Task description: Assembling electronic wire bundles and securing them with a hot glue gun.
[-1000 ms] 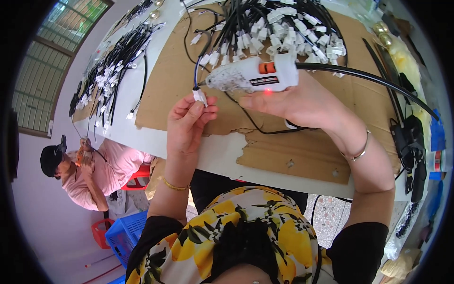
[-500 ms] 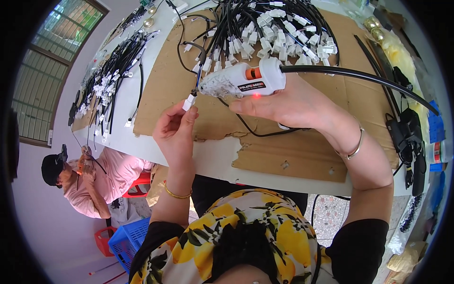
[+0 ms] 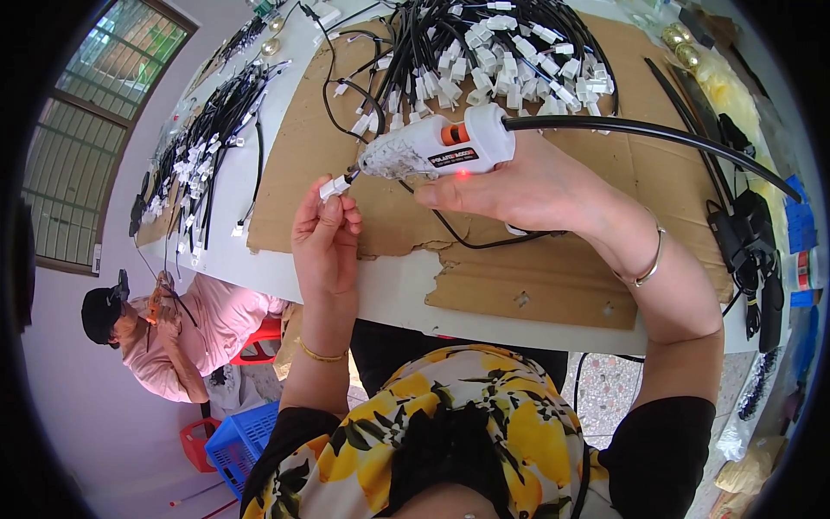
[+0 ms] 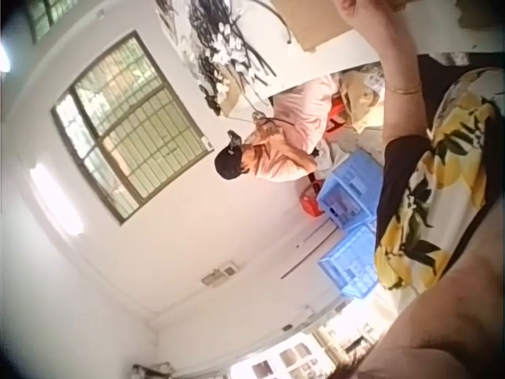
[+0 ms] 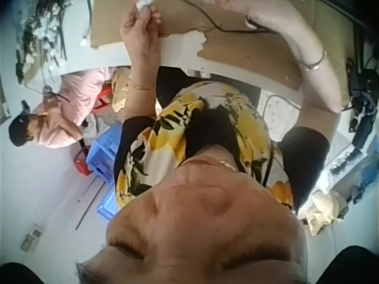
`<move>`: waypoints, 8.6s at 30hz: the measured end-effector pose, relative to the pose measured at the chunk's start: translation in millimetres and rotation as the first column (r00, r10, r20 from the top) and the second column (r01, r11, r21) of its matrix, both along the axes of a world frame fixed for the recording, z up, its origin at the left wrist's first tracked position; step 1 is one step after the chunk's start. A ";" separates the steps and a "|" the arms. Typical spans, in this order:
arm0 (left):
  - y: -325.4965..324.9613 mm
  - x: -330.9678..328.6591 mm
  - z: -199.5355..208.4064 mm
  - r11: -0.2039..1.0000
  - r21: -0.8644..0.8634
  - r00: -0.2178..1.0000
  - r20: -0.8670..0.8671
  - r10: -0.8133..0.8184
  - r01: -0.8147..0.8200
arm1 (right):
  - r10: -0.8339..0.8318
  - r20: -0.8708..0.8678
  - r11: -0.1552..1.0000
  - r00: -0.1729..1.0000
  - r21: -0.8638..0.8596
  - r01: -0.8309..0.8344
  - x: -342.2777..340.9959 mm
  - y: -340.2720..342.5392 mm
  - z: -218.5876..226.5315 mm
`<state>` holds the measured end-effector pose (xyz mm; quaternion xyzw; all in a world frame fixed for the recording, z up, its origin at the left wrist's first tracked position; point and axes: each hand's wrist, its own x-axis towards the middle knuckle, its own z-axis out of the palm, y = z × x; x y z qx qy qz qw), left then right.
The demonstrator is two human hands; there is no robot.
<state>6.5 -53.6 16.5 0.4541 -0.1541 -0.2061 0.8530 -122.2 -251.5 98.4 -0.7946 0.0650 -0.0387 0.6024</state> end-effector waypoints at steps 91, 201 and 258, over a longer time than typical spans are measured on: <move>-1.9 -0.3 -1.5 0.986 0.043 0.986 0.036 -0.164 0.163 | 0.011 -0.016 0.962 1.000 -0.273 -0.015 3.4 4.3 -18.2; -1.8 -1.4 2.2 0.976 0.132 0.982 0.040 -0.182 0.176 | 0.065 -0.030 0.991 0.997 -0.119 -0.068 5.3 7.1 -12.8; 5.1 5.9 -4.4 0.929 -0.028 0.915 -0.165 -0.368 0.369 | 0.091 -0.087 0.992 0.992 -0.077 -0.098 6.0 10.4 -14.1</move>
